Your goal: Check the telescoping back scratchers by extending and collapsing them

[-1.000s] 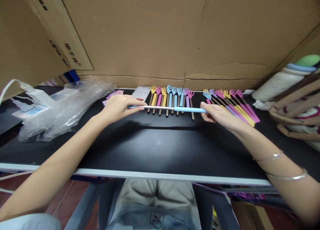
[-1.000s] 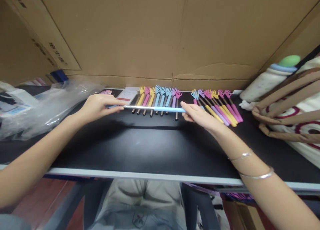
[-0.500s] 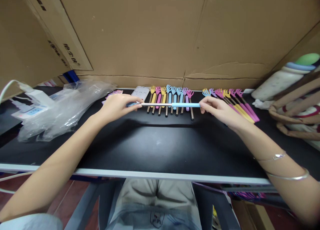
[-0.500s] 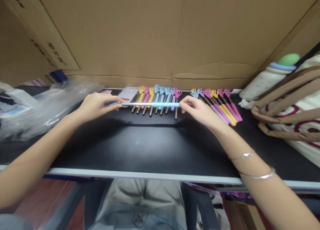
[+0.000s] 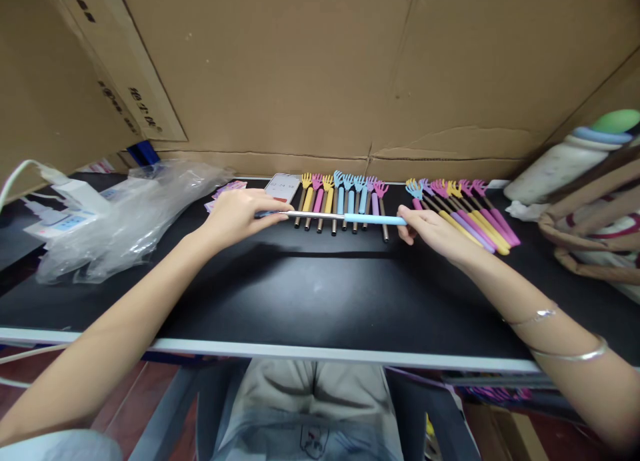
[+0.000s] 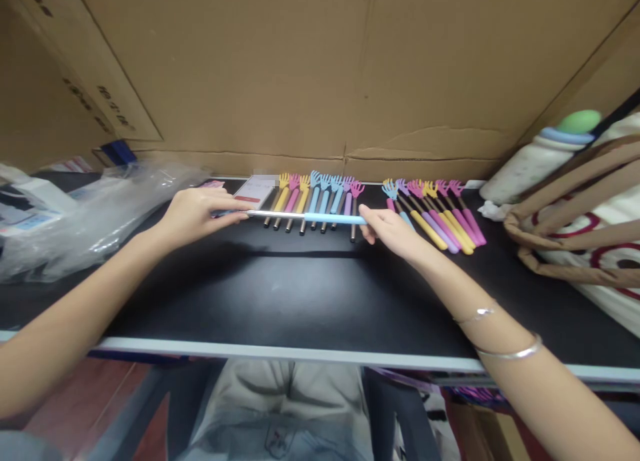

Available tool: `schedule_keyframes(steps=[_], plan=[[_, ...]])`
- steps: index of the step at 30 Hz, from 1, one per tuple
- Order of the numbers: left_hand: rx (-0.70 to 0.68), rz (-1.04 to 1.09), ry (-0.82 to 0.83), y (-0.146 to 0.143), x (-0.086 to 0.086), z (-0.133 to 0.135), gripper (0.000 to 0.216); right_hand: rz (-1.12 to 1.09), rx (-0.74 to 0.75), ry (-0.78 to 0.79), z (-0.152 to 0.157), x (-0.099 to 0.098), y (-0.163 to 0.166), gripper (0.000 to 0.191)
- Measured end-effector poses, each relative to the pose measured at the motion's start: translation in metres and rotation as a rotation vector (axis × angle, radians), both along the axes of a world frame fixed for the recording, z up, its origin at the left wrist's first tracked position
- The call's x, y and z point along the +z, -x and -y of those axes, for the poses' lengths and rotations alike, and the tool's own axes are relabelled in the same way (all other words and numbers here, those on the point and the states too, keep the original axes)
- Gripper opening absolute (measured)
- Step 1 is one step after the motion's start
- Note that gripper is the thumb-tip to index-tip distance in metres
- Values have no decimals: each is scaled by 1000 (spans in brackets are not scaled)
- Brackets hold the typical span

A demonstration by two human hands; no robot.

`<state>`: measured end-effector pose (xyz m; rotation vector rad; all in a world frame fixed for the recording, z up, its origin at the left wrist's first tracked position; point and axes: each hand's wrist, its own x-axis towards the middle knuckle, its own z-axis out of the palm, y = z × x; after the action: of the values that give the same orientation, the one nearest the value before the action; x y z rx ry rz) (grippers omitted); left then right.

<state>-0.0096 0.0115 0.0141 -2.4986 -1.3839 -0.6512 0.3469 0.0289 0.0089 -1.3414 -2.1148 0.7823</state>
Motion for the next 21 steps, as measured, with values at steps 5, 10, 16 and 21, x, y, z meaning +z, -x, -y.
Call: schedule_keyframes(steps=[5,10,16,21], plan=[[20,-25,-41,-6,1,5,32,-99,-58,14,-1,2,-2,60],[108,-33,-37,-5,7,7,29,-171,-60,-45,3,16,-5,43],[119,-30,9,-1,10,5,31,-163,-1,-72,5,19,-4,33],[95,-36,28,1,8,4,32,-144,92,-63,6,14,0,35]])
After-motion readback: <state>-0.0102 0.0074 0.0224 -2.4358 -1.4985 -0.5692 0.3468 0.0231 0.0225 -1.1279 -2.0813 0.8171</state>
